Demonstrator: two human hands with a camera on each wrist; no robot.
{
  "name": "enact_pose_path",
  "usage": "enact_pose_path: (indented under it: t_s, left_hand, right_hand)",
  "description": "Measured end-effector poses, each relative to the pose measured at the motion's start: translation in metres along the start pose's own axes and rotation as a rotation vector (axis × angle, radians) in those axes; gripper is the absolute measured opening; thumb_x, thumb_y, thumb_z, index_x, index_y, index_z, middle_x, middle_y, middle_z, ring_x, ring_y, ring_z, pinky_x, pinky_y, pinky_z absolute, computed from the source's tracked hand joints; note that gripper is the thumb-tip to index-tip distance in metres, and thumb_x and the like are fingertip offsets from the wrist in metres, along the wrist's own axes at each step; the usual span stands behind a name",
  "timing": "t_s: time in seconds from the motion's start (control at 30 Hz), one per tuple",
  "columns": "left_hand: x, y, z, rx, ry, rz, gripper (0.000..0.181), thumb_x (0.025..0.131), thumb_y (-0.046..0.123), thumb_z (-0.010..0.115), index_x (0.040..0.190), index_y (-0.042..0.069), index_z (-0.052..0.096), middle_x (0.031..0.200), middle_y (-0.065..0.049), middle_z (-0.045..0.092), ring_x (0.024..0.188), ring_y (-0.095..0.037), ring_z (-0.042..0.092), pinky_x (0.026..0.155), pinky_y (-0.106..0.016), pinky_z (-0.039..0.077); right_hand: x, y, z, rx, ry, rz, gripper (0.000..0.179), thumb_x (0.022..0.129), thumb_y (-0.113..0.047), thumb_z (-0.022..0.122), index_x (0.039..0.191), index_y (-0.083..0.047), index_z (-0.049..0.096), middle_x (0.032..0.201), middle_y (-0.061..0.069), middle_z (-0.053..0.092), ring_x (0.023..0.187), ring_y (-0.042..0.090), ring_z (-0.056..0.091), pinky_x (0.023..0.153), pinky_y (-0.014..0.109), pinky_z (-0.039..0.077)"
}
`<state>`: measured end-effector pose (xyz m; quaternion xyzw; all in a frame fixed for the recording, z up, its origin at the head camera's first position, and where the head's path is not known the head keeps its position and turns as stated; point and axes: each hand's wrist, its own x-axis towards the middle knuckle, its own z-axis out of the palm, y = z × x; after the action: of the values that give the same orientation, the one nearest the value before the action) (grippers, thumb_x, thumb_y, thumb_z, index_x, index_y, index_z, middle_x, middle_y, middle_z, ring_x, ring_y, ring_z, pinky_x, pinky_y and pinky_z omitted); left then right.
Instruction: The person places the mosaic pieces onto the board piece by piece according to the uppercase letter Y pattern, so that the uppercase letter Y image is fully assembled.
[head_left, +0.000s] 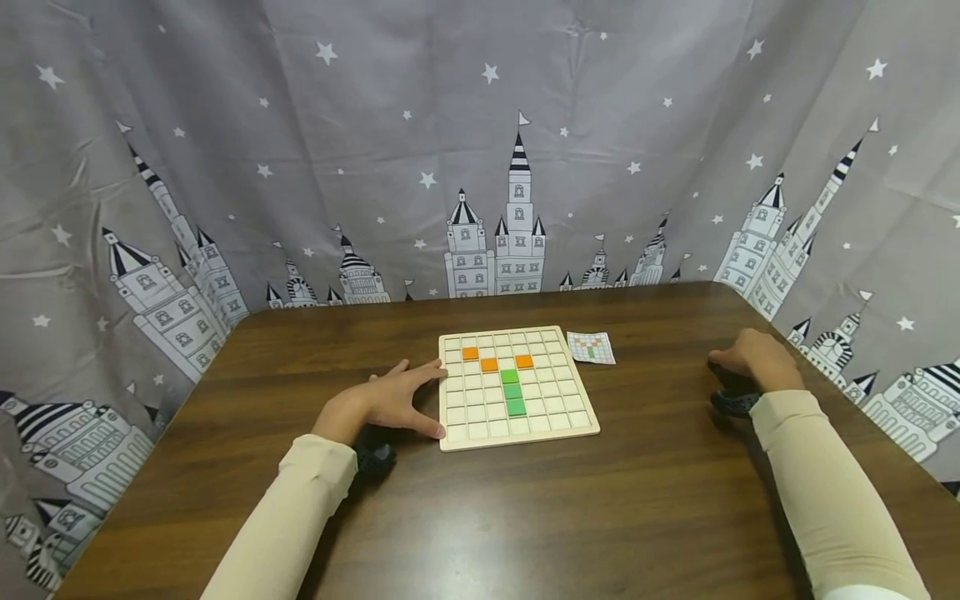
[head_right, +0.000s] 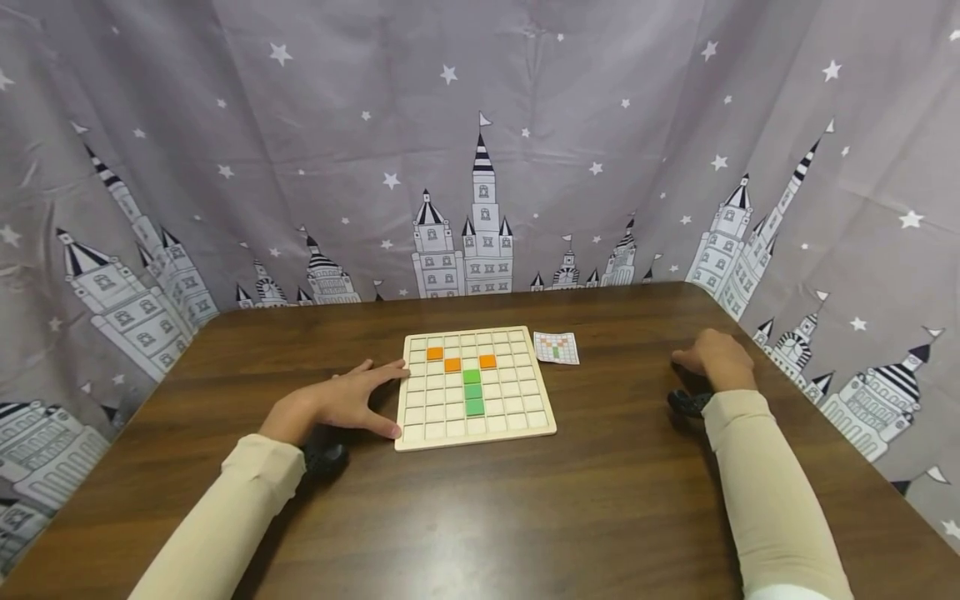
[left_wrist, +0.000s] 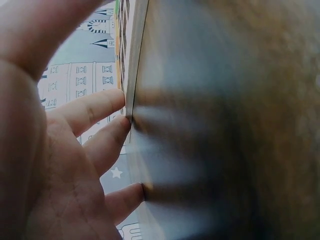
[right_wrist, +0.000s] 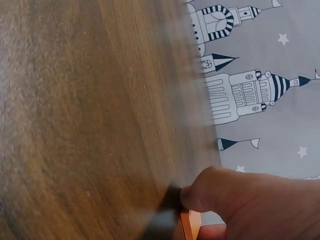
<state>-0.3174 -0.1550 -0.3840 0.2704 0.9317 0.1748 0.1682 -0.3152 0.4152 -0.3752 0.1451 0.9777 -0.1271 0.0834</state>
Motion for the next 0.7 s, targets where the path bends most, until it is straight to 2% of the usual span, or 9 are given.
enact_pose_path:
  t_s: [0.23, 0.53, 0.7]
  left_hand:
    - [-0.0004, -0.0007, 0.0004, 0.008, 0.007, 0.005, 0.103, 0.076, 0.059, 0.081, 0.158, 0.015, 0.036, 0.167, -0.007, 0.02, 0.148, -0.054, 0.006, 0.1, -0.085, 0.008]
    - [-0.0001, -0.0025, 0.0004, 0.008, 0.005, 0.009, 0.104, 0.076, 0.06, 0.081, 0.158, 0.015, 0.036, 0.167, -0.007, 0.019, 0.148, -0.054, 0.005, 0.099, -0.086, 0.007]
    - [-0.0004, -0.0025, 0.0009, 0.007, 0.002, 0.002, 0.103, 0.076, 0.061, 0.081, 0.158, 0.016, 0.036, 0.168, -0.007, 0.019, 0.148, -0.053, 0.005, 0.1, -0.085, 0.007]
  right_hand:
    - [-0.0023, -0.0018, 0.0005, 0.024, 0.013, 0.019, 0.073, 0.095, -0.044, 0.059, 0.121, 0.023, 0.05, 0.116, 0.046, 0.051, 0.098, 0.055, 0.057, 0.077, 0.066, 0.048]
    - [-0.0013, -0.0042, 0.0001, 0.021, 0.042, 0.018, 0.069, 0.095, -0.042, 0.062, 0.121, 0.022, 0.052, 0.112, 0.043, 0.054, 0.094, 0.053, 0.058, 0.075, 0.065, 0.049]
    - [-0.0003, -0.0088, 0.0006, 0.02, 0.062, -0.031, 0.066, 0.093, -0.043, 0.064, 0.118, 0.017, 0.057, 0.112, 0.042, 0.056, 0.093, 0.053, 0.058, 0.071, 0.063, 0.05]
